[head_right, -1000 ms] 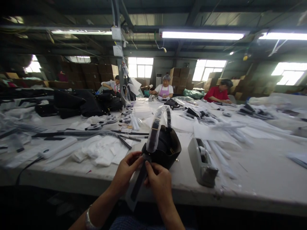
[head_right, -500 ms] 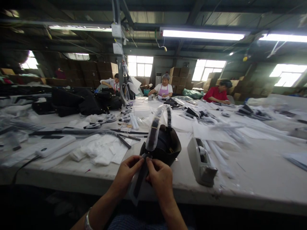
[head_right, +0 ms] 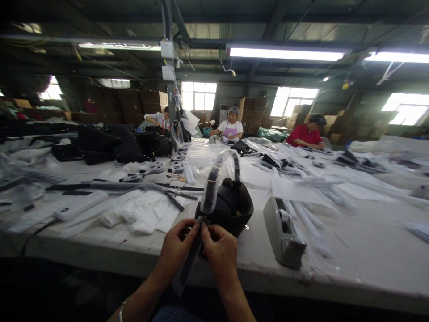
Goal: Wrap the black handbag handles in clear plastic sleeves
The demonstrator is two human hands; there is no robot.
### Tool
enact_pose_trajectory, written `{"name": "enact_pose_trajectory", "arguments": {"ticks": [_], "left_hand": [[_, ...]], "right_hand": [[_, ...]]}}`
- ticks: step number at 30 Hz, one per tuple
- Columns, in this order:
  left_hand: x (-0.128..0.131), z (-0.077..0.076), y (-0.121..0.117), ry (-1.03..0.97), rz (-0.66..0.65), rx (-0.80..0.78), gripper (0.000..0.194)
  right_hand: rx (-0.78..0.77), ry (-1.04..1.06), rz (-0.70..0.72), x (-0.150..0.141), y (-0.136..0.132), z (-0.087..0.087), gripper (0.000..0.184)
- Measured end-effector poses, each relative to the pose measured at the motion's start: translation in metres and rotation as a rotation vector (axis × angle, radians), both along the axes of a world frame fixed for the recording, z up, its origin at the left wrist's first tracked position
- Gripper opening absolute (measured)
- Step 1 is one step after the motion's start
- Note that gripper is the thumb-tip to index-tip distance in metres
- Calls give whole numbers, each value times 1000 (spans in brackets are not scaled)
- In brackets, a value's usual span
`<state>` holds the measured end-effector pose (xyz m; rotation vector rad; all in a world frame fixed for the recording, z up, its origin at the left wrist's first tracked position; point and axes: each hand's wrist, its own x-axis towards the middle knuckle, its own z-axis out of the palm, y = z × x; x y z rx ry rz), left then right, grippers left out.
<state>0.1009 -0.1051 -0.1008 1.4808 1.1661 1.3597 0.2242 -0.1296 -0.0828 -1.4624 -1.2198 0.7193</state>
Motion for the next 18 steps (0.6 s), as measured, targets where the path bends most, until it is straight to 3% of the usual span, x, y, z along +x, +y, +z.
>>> {"name": "enact_pose_trajectory", "arguments": {"ticks": [5, 18], "left_hand": [[-1, 3, 6, -164, -102, -99, 30], [-3, 5, 9, -226, -91, -107, 32]], "right_hand": [[-14, -49, 38, 6, -2, 1, 42], [20, -113, 4, -1, 3, 7, 38]]}}
